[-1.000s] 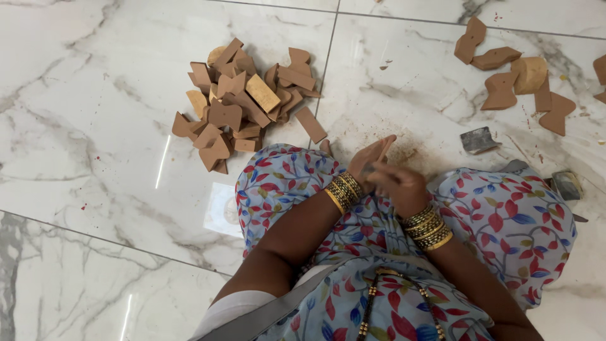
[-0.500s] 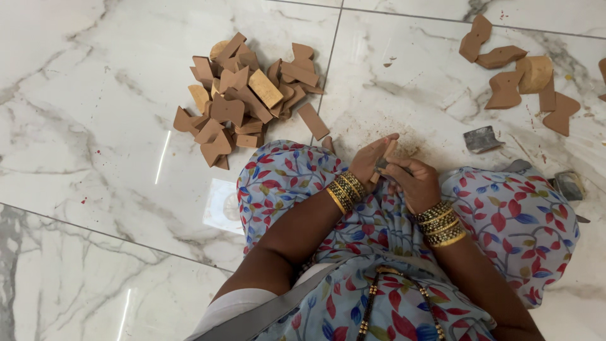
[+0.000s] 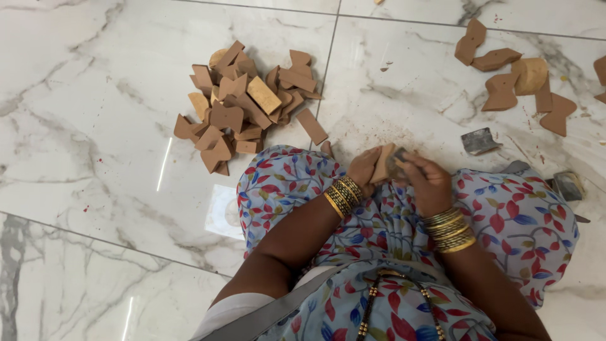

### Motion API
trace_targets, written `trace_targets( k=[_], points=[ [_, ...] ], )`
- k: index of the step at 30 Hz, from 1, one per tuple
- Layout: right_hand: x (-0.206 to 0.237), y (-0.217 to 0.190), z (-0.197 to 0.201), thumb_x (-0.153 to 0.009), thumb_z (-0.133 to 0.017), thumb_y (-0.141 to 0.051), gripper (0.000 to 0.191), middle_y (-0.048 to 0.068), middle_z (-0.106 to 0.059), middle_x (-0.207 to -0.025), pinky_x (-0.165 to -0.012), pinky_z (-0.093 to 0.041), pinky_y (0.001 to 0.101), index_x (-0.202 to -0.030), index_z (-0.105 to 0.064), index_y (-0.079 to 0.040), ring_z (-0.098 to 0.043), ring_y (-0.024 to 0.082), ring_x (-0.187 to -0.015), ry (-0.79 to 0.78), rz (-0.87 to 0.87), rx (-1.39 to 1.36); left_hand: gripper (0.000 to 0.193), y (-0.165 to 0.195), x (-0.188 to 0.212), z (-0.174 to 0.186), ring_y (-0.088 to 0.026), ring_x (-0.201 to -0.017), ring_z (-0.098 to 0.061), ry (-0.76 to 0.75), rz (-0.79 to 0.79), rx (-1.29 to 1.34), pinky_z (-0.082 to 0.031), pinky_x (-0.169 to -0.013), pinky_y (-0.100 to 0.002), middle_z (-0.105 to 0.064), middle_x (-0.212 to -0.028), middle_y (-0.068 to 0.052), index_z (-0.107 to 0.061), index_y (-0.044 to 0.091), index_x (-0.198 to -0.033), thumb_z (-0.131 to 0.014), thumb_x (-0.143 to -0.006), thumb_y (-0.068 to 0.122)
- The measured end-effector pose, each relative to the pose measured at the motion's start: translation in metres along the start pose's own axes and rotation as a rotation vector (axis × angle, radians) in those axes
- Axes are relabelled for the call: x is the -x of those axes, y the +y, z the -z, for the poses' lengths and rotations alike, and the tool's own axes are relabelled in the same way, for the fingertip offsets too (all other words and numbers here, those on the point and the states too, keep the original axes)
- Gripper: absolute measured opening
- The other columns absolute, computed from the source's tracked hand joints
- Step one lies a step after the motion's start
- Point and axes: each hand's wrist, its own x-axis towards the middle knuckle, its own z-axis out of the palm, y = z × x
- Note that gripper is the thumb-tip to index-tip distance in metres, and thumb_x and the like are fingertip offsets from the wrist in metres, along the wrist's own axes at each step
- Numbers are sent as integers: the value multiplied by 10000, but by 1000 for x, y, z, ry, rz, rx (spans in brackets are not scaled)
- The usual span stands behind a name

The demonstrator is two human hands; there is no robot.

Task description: The person sits on the floor and sands small wooden cutout pieces one at a time using a sanding block, rubbing the edges of each piece and setting finished pieces on a pile beside them.

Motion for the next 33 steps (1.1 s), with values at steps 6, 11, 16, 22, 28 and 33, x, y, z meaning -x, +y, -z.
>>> trace_targets(
  k=[6, 11, 16, 22, 28, 33],
  points=[
    [12, -17, -36, -939, -750, -74, 499, 170, -691, -1231, -870, -589, 319, -1386, -582, 73, -689, 172, -1049, -25, 376, 441, 372, -14, -10, 6, -239, -923, -648, 29, -177, 24, -594, -740, -330, -636, -1108, -183, -515, -73, -1303, -480, -1096, 234],
    [0, -34, -26, -912, -755, -74, 468, 110, -738, -1136, -721, -619, 268, -1345, -619, 38, -709, 107, -886, 93, 0, 381, 579, 10, 15, -13, -383, -1332, -424, 209, -360, -1219, -531, -928, -489, -400, -1451, -230, -407, 90, -1444, -622, -931, 251],
    [-7, -34, -10, -885, -757, -40, 474, 105, -735, -1009, -615, -569, 241, -1337, -642, 46, -664, 88, -738, 4, -83, 260, 713, 30, 35, -38, -457, -1478, -397, -183, -737, -1613, -437, -1159, -498, -425, -1601, -225, -242, 155, -1606, -713, -1071, 149],
    [-9, -24, -4, -893, -729, -12, 432, 66, -725, -936, -574, -549, 237, -1313, -645, 48, -630, 83, -655, 66, -174, 25, 1098, 43, 39, -39, -357, -1380, -529, -454, -204, -1061, -510, -1051, -424, -476, -1518, -251, -5, 139, -1629, -737, -814, 75],
    [-14, -17, -4, -976, -690, -58, 362, 96, -714, -907, -599, -568, 257, -1321, -639, 40, -652, 108, -681, 102, -198, -127, 934, 45, 48, -47, -348, -1237, -629, -462, -238, -1196, -539, -1024, -433, -613, -1317, -214, -255, 100, -1543, -783, -773, 125],
    [-17, -16, -4, -1023, -606, -91, 328, 97, -736, -1013, -628, -596, 284, -1324, -618, 40, -668, 119, -708, 201, -119, -264, 609, 49, 53, -53, -342, -1050, -665, -237, -514, -1262, -551, -939, -449, -644, -1098, -180, -539, 56, -1310, -820, -804, 245]
  ],
)
